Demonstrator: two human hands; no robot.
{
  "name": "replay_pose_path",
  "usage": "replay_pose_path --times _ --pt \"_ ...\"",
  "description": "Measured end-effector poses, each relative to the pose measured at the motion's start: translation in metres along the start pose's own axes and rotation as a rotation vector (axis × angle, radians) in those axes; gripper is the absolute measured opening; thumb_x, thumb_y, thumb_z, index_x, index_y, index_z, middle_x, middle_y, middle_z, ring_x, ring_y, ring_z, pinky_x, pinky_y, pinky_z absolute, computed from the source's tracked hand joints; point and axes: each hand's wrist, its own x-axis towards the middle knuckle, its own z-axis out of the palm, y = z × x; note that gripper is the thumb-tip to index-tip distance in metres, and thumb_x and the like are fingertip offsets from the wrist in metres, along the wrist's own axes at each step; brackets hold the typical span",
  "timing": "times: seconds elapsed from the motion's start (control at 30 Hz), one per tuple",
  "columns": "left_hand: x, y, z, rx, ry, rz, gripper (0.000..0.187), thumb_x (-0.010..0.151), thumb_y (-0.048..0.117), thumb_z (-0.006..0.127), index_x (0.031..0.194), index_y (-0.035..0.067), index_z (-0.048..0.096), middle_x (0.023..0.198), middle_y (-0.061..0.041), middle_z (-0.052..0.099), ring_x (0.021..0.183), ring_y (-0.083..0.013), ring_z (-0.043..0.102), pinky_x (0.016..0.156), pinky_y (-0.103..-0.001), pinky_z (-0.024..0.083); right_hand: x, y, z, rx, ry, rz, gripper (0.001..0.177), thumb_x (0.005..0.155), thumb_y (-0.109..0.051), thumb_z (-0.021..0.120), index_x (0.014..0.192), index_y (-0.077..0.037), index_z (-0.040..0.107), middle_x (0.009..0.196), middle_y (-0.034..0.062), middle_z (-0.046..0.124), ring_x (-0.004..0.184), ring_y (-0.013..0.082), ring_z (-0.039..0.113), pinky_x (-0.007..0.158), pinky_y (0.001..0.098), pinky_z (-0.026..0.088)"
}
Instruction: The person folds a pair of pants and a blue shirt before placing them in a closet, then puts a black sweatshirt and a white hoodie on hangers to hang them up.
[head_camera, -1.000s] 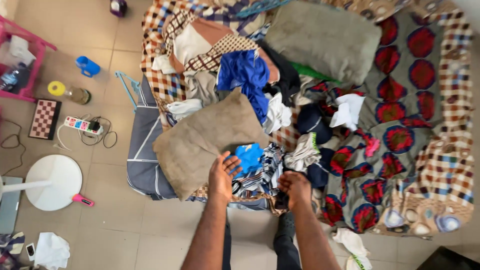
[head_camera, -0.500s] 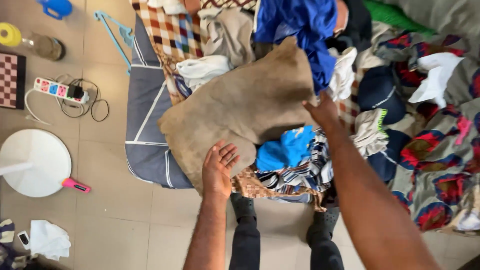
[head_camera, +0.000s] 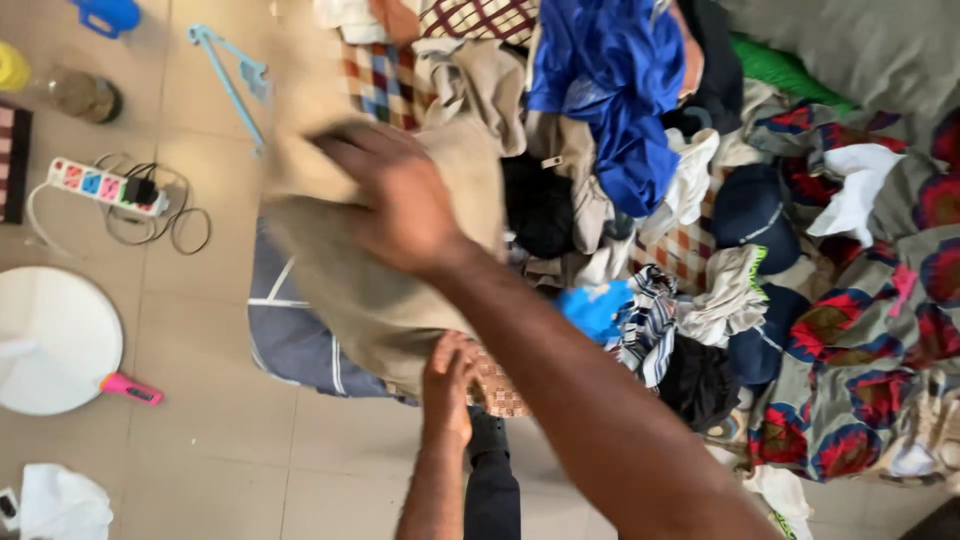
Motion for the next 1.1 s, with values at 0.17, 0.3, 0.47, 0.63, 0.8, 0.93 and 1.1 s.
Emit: replay_pose_path --times 0.17,0.3,0.47,0.63,0.8,0.93,1.1 --pt "0.023 0.068 0.005 -0.018 -0.019 0.234 0.074 0.091 0.035 0.067 0.154 0.007 0.04 0.16 -0.013 0.043 0.143 -0.0278 0.047 0.112 -0.044 0.044 0.052 -0.002 0.003 -0.215 -0.164 0.314 0.065 0.085 -0.028 0.082 0.144 -0.017 0.057 0.118 0.0083 0.07 0.122 0.0284 0.062 0.11 0.0437 0.044" --pt "0.036 0.087 0.035 -0.002 -0.142 0.195 0.068 0.097 0.038 0.064 0.153 0.004 0.044 0.156 -0.02 0.051 0.142 -0.0309 0.053 0.112 -0.044 0.046 -0.035 0.115 0.024 -0.37 0.024 0.28 0.09 0.073 -0.03 0.086 0.146 -0.004 0.041 0.14 0.0213 0.054 0.136 0.0405 0.044 0.111 0.0516 0.032" --pt "0.039 0.056 0.069 0.025 -0.273 0.058 0.059 0.096 0.033 0.065 0.145 0.002 0.053 0.136 -0.022 0.066 0.127 -0.0334 0.064 0.103 -0.047 0.052 -0.137 0.176 -0.034 -0.431 -0.157 0.877 0.062 0.082 -0.018 0.079 0.139 -0.009 0.056 0.143 0.0267 0.053 0.134 0.044 0.051 0.113 0.0469 0.041" --pt "0.021 0.018 0.079 0.02 -0.263 -0.033 0.056 0.097 0.035 0.063 0.142 0.002 0.056 0.132 -0.02 0.068 0.119 -0.0325 0.068 0.1 -0.045 0.055 -0.206 0.29 -0.116 -0.961 -0.005 0.616 0.008 0.079 -0.015 0.081 0.087 -0.013 0.079 0.154 0.0237 0.044 0.145 0.0481 0.038 0.114 0.0551 0.03" --pt "0.006 -0.011 0.085 -0.011 -0.266 -0.05 0.057 0.096 0.034 0.064 0.139 -0.002 0.057 0.128 -0.023 0.069 0.114 -0.0345 0.07 0.098 -0.049 0.055 -0.253 0.324 -0.155 -0.446 -0.167 0.811 0.052 0.068 -0.017 0.088 0.116 -0.006 0.073 0.129 0.0182 0.066 0.123 0.0357 0.059 0.108 0.0437 0.045" --pt "-0.005 -0.006 0.108 -0.049 -0.18 -0.042 0.062 0.095 0.041 0.064 0.14 -0.001 0.056 0.127 -0.022 0.07 0.118 -0.0353 0.069 0.099 -0.05 0.054 -0.263 0.203 -0.143 0.679 0.225 0.924 0.028 0.076 0.005 0.072 0.102 -0.002 0.068 0.098 0.0102 0.07 0.087 0.0204 0.066 0.08 0.0331 0.056" --pt "-0.018 0.023 0.155 -0.27 -0.081 -0.126 0.073 0.095 0.059 0.051 0.147 0.007 0.052 0.134 -0.01 0.065 0.119 -0.027 0.064 0.096 -0.049 0.052 -0.284 0.029 -0.167 1.241 0.3 1.007 0.028 0.073 -0.002 0.076 0.095 -0.006 0.06 0.094 0.009 0.066 0.089 0.0219 0.066 0.079 0.036 0.056"
